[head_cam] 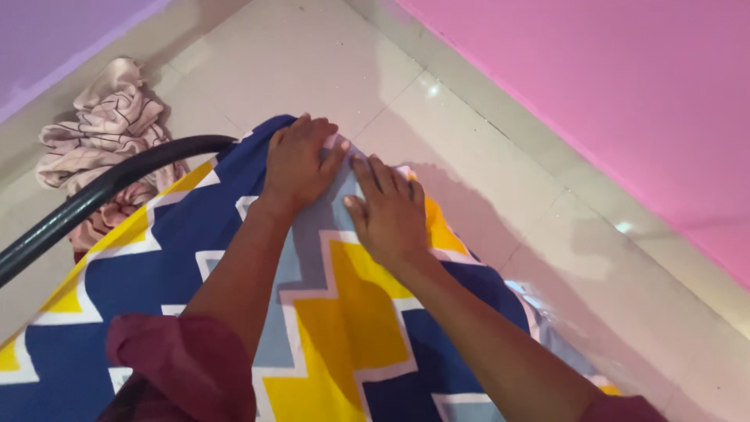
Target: The person smooths a patterned bedsheet over a mattress frame by hand, tucking the edges under the frame and using their palms to flatten the fabric across the surface.
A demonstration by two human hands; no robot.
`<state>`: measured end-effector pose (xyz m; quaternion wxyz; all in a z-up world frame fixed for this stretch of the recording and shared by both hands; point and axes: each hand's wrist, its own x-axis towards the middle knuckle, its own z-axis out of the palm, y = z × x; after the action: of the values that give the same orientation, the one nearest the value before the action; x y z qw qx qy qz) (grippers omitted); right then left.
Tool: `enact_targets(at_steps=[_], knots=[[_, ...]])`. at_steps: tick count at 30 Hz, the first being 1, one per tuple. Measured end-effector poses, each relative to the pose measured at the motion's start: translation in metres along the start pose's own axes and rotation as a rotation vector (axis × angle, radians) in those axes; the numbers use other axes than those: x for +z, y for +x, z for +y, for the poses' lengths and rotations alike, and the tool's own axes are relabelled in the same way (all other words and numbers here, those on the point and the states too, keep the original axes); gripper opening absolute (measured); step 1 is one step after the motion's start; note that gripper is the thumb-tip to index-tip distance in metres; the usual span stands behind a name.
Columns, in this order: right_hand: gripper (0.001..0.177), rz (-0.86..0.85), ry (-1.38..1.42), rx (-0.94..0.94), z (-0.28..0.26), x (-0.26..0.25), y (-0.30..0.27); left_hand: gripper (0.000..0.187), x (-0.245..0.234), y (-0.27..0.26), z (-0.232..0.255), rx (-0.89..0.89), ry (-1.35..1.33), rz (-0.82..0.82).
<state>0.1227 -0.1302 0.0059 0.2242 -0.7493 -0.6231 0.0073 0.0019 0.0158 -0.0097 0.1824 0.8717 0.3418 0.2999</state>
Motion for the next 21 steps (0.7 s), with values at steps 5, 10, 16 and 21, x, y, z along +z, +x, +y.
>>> enact_targets(at_steps=[5,10,16,21], knots=[[0.062,-0.024,0.111,0.015,0.015,0.003,-0.004,0.026,0.001,-0.029,0.043,0.085,0.125,0.200],[0.059,-0.047,0.166,0.015,0.032,0.004,-0.015,0.028,0.019,-0.050,0.057,0.021,0.037,0.270],[0.047,-0.059,0.174,0.117,0.031,0.000,-0.022,0.045,0.009,-0.068,0.071,0.014,0.169,0.195],[0.049,-0.001,0.189,0.082,0.029,0.003,-0.025,0.048,0.024,-0.089,0.086,-0.125,0.179,0.266]])
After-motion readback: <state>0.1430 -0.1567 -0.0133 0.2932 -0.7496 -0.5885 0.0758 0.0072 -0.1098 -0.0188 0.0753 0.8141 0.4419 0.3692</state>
